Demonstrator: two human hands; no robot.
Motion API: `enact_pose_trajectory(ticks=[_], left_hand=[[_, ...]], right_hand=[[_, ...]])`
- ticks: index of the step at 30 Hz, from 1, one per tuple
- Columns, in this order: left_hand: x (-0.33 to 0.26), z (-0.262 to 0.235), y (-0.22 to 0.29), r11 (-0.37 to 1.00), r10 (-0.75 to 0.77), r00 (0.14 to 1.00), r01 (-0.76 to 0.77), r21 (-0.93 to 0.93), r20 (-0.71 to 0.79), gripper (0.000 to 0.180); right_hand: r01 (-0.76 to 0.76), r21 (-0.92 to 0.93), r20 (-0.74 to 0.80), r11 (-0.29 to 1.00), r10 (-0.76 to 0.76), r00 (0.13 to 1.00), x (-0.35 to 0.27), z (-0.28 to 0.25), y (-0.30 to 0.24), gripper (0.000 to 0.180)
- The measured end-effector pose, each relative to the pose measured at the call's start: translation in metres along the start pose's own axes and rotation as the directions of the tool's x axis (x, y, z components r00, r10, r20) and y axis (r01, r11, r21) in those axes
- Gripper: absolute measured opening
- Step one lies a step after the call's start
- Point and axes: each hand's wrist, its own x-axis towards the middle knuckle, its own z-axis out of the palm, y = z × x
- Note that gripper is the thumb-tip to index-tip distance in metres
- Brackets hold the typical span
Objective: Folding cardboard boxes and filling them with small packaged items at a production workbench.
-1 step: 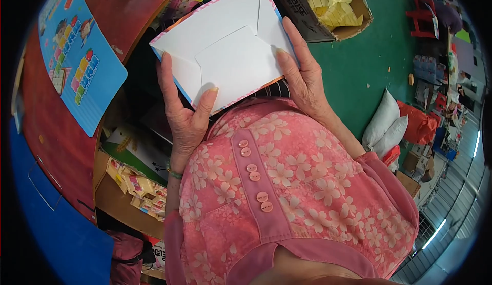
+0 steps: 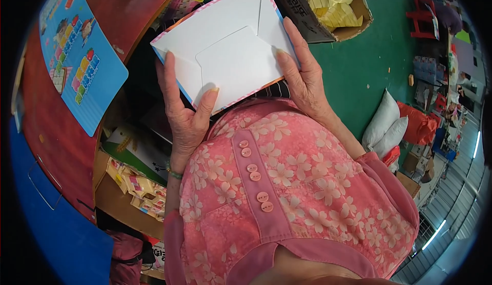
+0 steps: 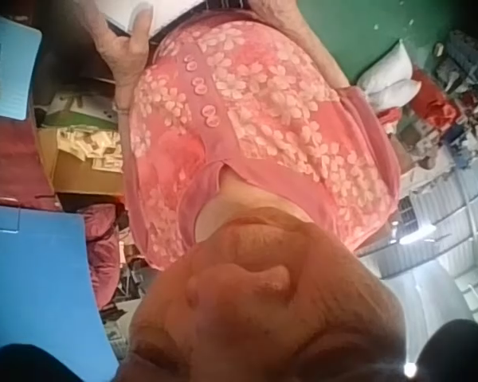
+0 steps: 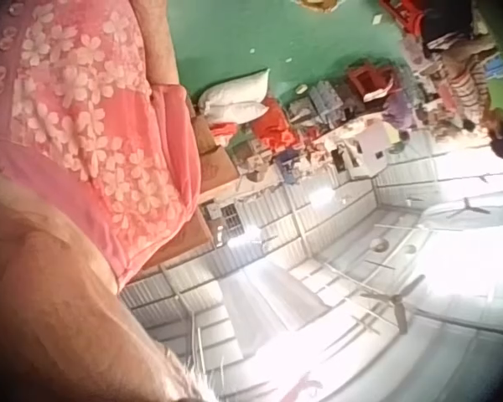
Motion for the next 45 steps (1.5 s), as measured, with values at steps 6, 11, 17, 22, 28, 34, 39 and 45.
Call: enact_pose_trajectory(ticks=[6,11,17,22,28,34,39,45], left_hand=[[0.005,-0.011,0.009,0.972,0.143,0.989,-0.149,0.181,0.048,0.058],[0.002,-0.014,0.008,0.974,0.199,0.979,-0.203,0.103,0.050,0.035],[0.002,-0.019,0.024,0.994,0.099,0.994,-0.101,0.033,0.056,0.014],[0.002,-0.018,0.039,0.979,-0.126,0.992,0.124,-0.161,-0.001,0.023],[-0.003,-0.029,0.041,0.990,-0.140,0.981,0.138,0.022,0.133,0.028],[-0.009,-0.022,0.044,0.981,-0.190,0.981,0.190,0.029,0.027,0.022],[-0.010,-0.020,0.044,0.980,-0.198,0.979,0.196,0.036,0.048,0.023],[-0.009,-0.023,0.042,0.916,-0.391,0.915,0.378,0.133,0.098,0.024]], right_hand=[[0.201,-0.299,0.010,0.933,-0.208,0.978,0.006,-0.007,-0.017,0.034],[0.141,-0.150,0.024,0.979,-0.139,0.990,0.010,-0.004,-0.029,0.019],[0.055,0.010,0.002,0.998,-0.055,0.999,0.016,0.000,-0.037,0.021],[0.000,0.040,0.052,0.999,-0.002,0.999,0.013,-0.002,-0.041,0.022],[-0.025,0.024,0.047,0.999,0.023,0.999,0.003,0.000,-0.042,0.019],[-0.018,0.013,0.080,1.000,0.017,0.997,0.001,0.002,-0.040,0.020],[-0.085,0.028,0.078,0.996,0.083,0.993,-0.002,0.002,-0.040,0.019],[-0.165,0.013,0.117,0.986,0.162,0.980,-0.004,0.002,-0.043,0.018]])
